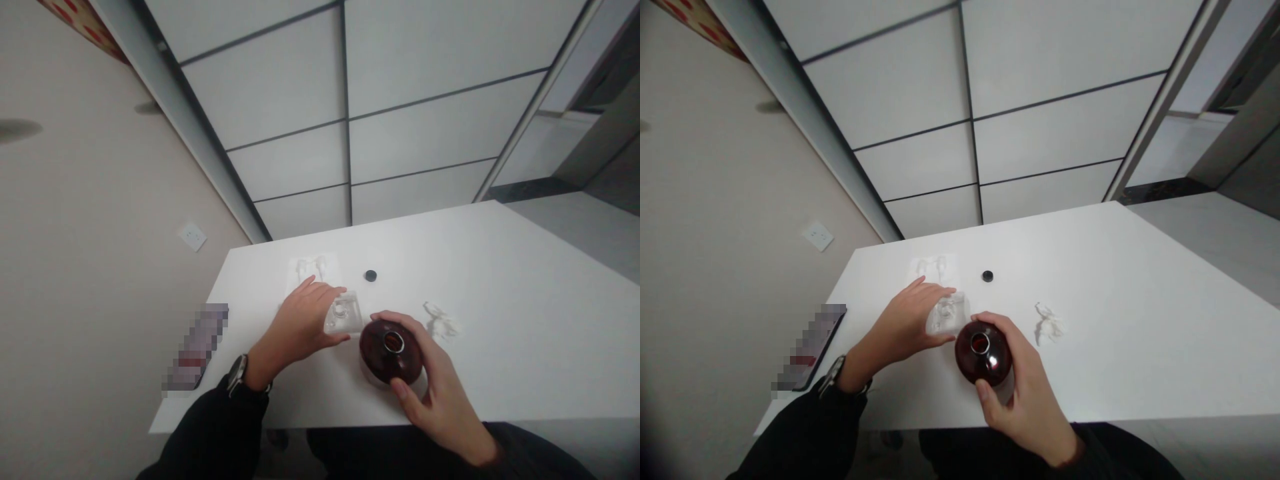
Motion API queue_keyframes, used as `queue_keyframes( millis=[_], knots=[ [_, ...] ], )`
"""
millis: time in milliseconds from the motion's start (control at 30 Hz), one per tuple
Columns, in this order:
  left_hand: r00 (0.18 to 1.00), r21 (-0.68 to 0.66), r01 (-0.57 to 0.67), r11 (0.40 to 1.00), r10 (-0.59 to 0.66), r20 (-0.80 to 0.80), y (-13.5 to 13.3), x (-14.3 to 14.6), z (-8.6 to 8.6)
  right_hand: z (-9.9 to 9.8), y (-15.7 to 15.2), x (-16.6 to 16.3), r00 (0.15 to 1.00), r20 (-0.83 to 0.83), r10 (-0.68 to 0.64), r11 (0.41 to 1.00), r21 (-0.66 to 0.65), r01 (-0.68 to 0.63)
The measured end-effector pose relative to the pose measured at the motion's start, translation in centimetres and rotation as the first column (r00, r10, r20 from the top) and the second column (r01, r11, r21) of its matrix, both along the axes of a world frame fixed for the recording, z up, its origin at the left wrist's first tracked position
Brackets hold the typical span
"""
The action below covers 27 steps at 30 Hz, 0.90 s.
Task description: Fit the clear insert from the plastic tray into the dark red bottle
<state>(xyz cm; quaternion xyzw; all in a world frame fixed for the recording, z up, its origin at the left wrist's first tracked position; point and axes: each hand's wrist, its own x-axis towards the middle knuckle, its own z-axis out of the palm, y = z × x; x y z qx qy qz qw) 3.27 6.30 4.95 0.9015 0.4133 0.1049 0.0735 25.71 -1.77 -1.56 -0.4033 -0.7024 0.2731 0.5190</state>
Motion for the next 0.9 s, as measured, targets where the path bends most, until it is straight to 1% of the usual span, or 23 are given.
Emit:
queue_keyframes(
  millis=[67, 167, 267, 333, 400, 467, 533, 633, 733, 900],
  knots=[
    [0.999, 0.004, -0.015, 1.000, 0.015, 0.043, -0.3, -0.2, 0.7, 0.1, 0.0, 0.1, 1.000, -0.006, 0.006, 1.000, -0.004, -0.006],
    [0.985, -0.009, -0.038, 0.999, 0.039, 0.166, -1.1, -0.6, 2.3, 0.2, 0.0, 0.3, 1.000, -0.005, 0.014, 1.000, -0.011, -0.014],
    [0.955, -0.054, -0.065, 0.996, 0.078, 0.288, -2.5, -1.2, 3.9, 0.2, -0.1, 0.3, 1.000, -0.003, 0.020, 1.000, -0.019, -0.020],
    [0.932, -0.078, -0.081, 0.994, 0.103, 0.349, -3.6, -1.8, 4.5, 0.3, 0.0, 0.2, 1.000, -0.007, 0.023, 1.000, -0.021, -0.023],
    [0.893, -0.113, -0.107, 0.988, 0.145, 0.426, -4.9, -2.5, 4.5, 0.4, 0.0, 0.0, 0.999, -0.006, 0.035, 0.999, -0.022, -0.035],
    [0.844, -0.163, -0.121, 0.979, 0.188, 0.502, -6.1, -3.2, 4.2, 0.5, 0.0, -0.2, 0.999, -0.002, 0.054, 0.998, -0.023, -0.054],
    [0.811, -0.189, -0.118, 0.975, 0.205, 0.548, -7.2, -3.8, 3.7, 0.5, -0.1, -0.5, 0.997, -0.003, 0.073, 0.997, -0.021, -0.073],
    [0.812, -0.163, -0.125, 0.979, 0.195, 0.550, -8.2, -4.6, 3.5, 0.5, -0.2, -1.1, 0.994, -0.010, 0.105, 0.994, -0.016, -0.105],
    [0.831, -0.132, -0.146, 0.981, 0.193, 0.522, -8.5, -5.1, 3.6, 0.4, -0.4, -1.6, 0.991, -0.046, 0.126, 0.991, -0.031, -0.127],
    [0.787, -0.174, -0.134, 0.976, 0.211, 0.579, -8.4, -5.6, 3.3, 0.1, -0.6, -2.2, 0.980, -0.097, 0.174, 0.982, -0.054, -0.180]
  ],
)
